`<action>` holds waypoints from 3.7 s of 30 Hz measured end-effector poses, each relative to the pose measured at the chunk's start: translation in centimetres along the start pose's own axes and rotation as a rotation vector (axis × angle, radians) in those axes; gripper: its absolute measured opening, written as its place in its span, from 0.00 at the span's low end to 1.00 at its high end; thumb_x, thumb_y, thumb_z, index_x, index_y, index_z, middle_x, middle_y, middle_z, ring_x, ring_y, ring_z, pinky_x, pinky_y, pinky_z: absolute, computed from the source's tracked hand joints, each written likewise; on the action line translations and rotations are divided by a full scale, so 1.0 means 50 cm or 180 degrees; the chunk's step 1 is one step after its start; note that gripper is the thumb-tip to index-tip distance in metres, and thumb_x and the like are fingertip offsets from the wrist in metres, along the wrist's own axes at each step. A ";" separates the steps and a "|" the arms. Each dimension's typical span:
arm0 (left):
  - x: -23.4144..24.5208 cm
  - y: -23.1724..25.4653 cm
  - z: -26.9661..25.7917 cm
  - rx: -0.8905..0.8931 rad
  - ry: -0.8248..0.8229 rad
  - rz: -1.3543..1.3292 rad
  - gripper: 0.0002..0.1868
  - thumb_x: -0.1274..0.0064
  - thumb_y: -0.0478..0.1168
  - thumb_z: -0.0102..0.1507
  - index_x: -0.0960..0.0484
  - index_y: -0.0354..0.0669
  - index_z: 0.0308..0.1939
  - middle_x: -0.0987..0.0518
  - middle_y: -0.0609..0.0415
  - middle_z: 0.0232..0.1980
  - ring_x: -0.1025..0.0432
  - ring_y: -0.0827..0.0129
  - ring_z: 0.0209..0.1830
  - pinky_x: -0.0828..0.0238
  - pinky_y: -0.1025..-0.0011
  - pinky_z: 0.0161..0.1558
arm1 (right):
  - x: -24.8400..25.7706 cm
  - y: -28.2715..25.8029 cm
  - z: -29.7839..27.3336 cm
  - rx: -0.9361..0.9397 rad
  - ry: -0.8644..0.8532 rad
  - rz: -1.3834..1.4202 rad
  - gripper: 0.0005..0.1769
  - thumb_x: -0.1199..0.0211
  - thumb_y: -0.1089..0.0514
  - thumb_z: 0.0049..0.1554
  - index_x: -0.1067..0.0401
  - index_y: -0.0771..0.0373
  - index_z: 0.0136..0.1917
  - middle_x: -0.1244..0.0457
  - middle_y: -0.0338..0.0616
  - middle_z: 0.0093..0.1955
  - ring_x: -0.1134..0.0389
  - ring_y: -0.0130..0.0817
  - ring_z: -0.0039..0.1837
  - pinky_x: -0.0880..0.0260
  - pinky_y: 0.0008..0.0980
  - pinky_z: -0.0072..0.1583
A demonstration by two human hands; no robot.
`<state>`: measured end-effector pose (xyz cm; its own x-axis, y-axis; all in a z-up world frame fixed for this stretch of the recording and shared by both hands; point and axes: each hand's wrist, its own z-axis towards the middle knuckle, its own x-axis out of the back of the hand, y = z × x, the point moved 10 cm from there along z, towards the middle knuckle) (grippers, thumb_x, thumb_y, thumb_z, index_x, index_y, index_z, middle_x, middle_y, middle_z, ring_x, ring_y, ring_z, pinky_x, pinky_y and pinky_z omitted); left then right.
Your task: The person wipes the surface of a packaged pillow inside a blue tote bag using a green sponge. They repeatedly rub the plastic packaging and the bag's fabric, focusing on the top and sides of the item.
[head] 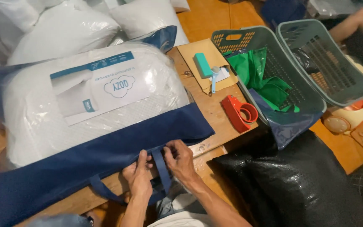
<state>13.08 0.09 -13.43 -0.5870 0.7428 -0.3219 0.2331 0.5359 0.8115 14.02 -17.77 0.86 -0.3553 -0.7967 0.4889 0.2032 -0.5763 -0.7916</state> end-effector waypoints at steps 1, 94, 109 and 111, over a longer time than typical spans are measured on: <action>-0.004 0.005 0.001 0.0006 -0.0020 0.0007 0.13 0.35 0.42 0.62 0.18 0.36 0.30 0.19 0.51 0.28 0.32 0.76 0.20 0.34 0.78 0.26 | 0.010 0.014 0.006 -0.0007 0.0018 -0.0010 0.03 0.40 0.60 0.59 0.27 0.60 0.43 0.36 0.42 0.37 0.36 0.32 0.37 0.37 0.33 0.40; -0.132 0.621 0.078 -0.1490 -0.0281 0.5445 0.56 0.65 0.82 0.51 0.48 0.67 0.80 0.57 0.45 0.85 0.67 0.47 0.84 0.68 0.25 0.69 | -0.137 -0.048 0.451 -0.0559 -0.1222 -0.1126 0.60 0.63 0.15 0.46 0.57 0.46 0.83 0.63 0.50 0.87 0.65 0.53 0.85 0.72 0.78 0.72; -0.187 0.631 0.141 -0.0645 -0.0978 0.5501 0.55 0.63 0.77 0.54 0.61 0.72 0.81 0.69 0.67 0.87 0.79 0.59 0.87 0.79 0.34 0.76 | -0.151 -0.051 0.452 -0.0687 -0.1596 -0.1176 0.63 0.61 0.15 0.45 0.64 0.47 0.84 0.69 0.48 0.88 0.72 0.54 0.86 0.76 0.78 0.73; -0.177 0.645 0.180 -0.0641 -0.0879 0.5312 0.44 0.83 0.72 0.62 0.53 0.67 0.81 0.58 0.73 0.86 0.67 0.66 0.87 0.66 0.42 0.79 | -0.152 -0.045 0.451 -0.0686 -0.1586 -0.1215 0.65 0.57 0.15 0.44 0.66 0.47 0.84 0.70 0.49 0.88 0.72 0.54 0.86 0.76 0.79 0.73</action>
<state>32.77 14.42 11.21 0.3227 0.4575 0.8286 0.3031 -0.8793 0.3674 36.84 -14.52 7.17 0.1088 -0.5623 0.8197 -0.0587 -0.8268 -0.5594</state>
